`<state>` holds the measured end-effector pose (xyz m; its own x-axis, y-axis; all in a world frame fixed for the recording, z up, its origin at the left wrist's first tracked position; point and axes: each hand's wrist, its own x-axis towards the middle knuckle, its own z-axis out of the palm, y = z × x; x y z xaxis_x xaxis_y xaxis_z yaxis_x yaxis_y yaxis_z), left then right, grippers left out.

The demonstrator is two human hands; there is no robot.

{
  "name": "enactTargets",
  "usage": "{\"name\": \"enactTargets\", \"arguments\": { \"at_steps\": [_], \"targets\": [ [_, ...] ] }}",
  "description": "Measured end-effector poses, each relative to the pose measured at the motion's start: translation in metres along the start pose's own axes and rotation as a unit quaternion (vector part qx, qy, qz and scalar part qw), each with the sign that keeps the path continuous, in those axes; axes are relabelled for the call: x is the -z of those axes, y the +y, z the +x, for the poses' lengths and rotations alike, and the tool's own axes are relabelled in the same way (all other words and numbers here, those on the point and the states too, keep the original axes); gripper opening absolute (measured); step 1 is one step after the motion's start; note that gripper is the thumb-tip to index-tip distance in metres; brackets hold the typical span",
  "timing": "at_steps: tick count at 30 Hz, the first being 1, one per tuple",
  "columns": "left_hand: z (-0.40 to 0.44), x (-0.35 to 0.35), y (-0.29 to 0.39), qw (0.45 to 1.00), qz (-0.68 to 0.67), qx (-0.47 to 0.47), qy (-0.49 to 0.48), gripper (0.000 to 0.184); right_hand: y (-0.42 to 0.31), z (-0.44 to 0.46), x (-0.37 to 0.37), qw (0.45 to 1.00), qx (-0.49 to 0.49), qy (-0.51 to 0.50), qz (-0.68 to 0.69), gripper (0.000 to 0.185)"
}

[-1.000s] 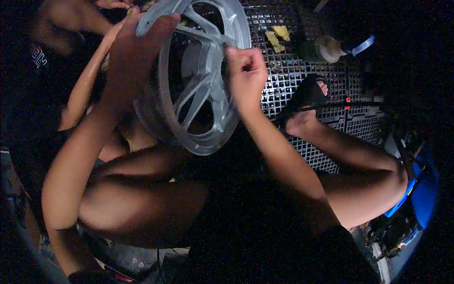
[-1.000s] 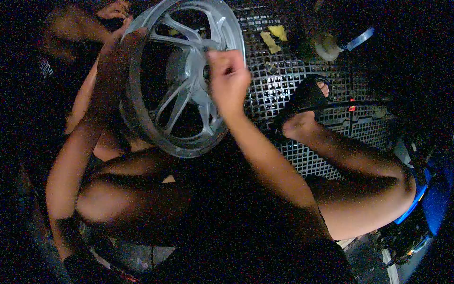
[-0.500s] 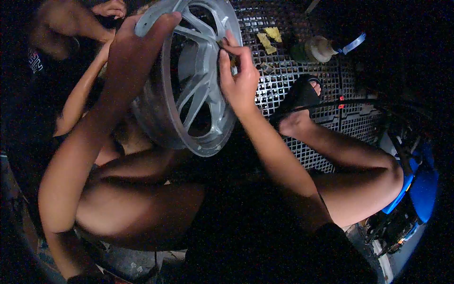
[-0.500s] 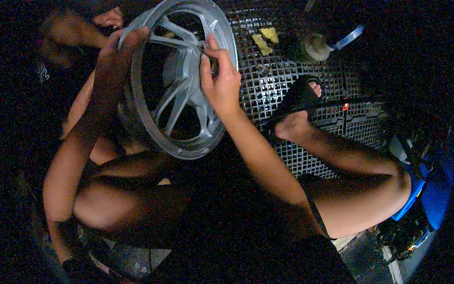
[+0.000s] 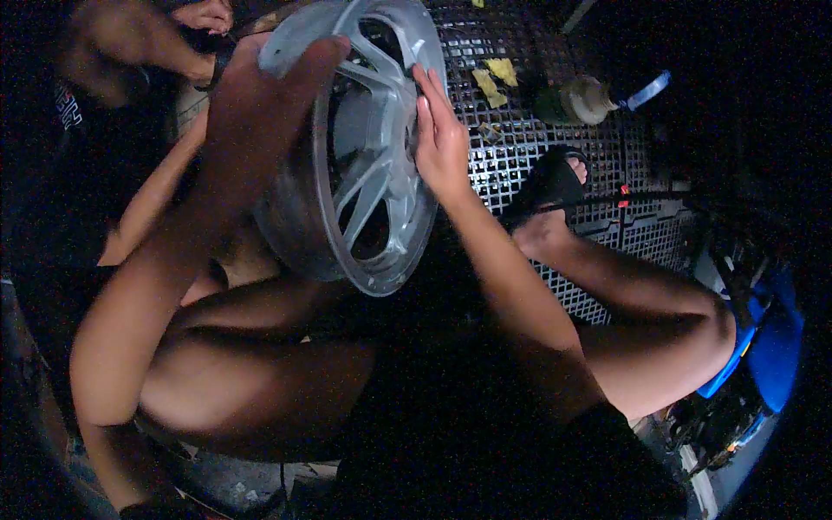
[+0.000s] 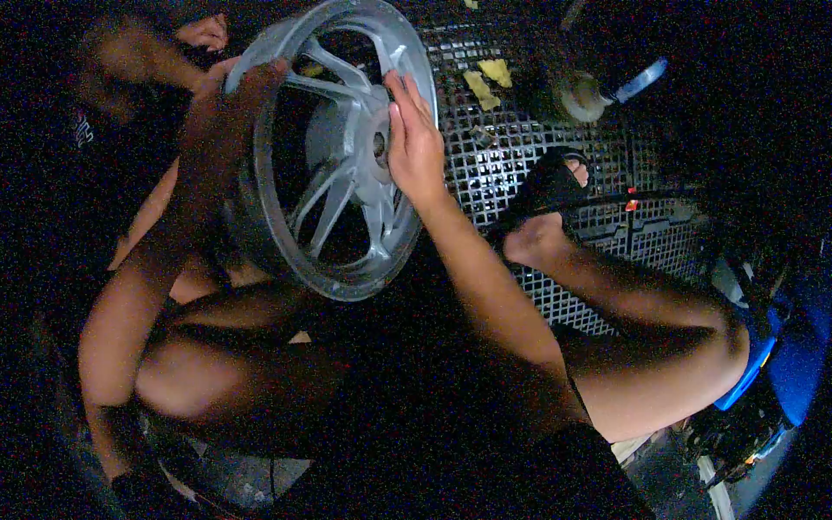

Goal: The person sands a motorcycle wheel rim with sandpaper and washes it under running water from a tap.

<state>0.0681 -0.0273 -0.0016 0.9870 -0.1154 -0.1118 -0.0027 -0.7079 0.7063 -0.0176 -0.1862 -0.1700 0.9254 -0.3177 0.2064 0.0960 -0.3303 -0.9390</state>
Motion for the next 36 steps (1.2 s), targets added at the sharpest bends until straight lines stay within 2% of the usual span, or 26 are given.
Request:
{"name": "enactTargets", "arguments": {
  "at_steps": [1,2,3,5,6,9,11,12,14,16,18,21,22,24,26,28,30,31,33,34,36],
  "targets": [
    [0.0,0.002,0.001,1.0,-0.008,0.025,-0.008,0.071,-0.008,0.003,0.003,0.998,-0.055,-0.008,-0.008,0.041],
    [0.001,0.004,0.002,0.999,-0.015,0.049,-0.01,0.071,-0.019,0.002,-0.002,0.999,-0.012,-0.006,0.029,0.041],
    [0.002,0.005,0.001,0.999,-0.014,0.051,-0.009,0.071,-0.017,0.0,0.0,0.999,-0.013,-0.008,0.031,0.041],
    [0.003,0.006,-0.005,0.998,0.025,0.047,0.036,0.07,-0.012,-0.006,0.002,0.996,0.088,-0.028,0.014,0.043],
    [0.006,0.007,-0.008,0.998,0.023,0.035,0.048,0.07,-0.006,0.003,0.0,0.994,0.104,-0.022,0.015,0.043],
    [0.001,0.007,-0.019,0.999,0.01,0.04,0.002,0.07,0.006,-0.006,0.002,0.997,0.054,-0.055,0.014,0.043],
    [0.003,0.011,-0.016,0.994,-0.092,0.052,-0.01,0.071,0.013,-0.01,0.004,0.997,0.044,-0.066,0.02,0.043],
    [0.004,0.012,-0.021,0.994,-0.078,0.074,-0.009,0.069,0.015,-0.006,0.004,0.996,0.04,-0.075,0.029,0.043],
    [0.005,0.01,-0.03,0.998,-0.043,0.049,0.003,0.068,0.022,0.001,0.004,0.996,0.027,-0.08,0.041,0.044],
    [0.01,0.013,-0.031,0.999,-0.003,0.032,0.02,0.067,-0.012,0.007,0.001,0.994,0.058,-0.075,0.05,0.046],
    [0.008,0.014,-0.029,0.994,-0.096,0.055,-0.017,0.066,-0.019,0.005,-0.001,0.992,0.083,-0.063,0.066,0.046],
    [0.004,0.013,-0.023,0.988,-0.146,0.031,-0.03,0.064,0.003,0.016,0.001,0.995,0.068,-0.064,0.017,0.042],
    [0.002,0.013,-0.029,0.988,-0.146,0.034,-0.032,0.064,-0.006,0.009,0.002,0.996,0.063,-0.063,0.008,0.041],
    [0.005,0.009,-0.045,0.995,-0.103,-0.016,-0.005,0.06,-0.004,0.008,-0.001,0.995,0.066,-0.068,0.019,0.041],
    [0.009,0.002,-0.059,0.992,-0.126,0.005,0.001,0.058,-0.005,0.007,0.005,0.996,0.067,-0.062,0.024,0.04],
    [0.014,0.008,-0.048,0.99,-0.137,0.024,0.015,0.057,-0.017,0.009,0.0,0.995,0.073,-0.05,0.043,0.041],
    [0.004,0.01,-0.037,0.999,-0.043,-0.028,-0.001,0.06,-0.013,0.004,0.003,0.994,0.069,-0.054,0.063,0.041],
    [-0.001,0.006,-0.035,0.998,-0.048,-0.03,-0.008,0.06,-0.003,0.001,0.005,0.995,0.065,-0.051,0.055,0.041],
    [0.005,0.01,-0.029,0.998,-0.065,0.022,0.006,0.061,0.004,0.017,-0.002,0.998,0.05,-0.043,0.016,0.041],
    [0.006,0.01,-0.029,0.998,-0.062,0.025,0.004,0.061,-0.013,0.014,-0.002,0.996,0.055,-0.048,0.041,0.039],
    [0.005,0.008,-0.028,0.987,-0.15,0.059,-0.018,0.06,0.003,0.009,-0.004,0.997,0.036,-0.047,0.048,0.038]
  ]
}}
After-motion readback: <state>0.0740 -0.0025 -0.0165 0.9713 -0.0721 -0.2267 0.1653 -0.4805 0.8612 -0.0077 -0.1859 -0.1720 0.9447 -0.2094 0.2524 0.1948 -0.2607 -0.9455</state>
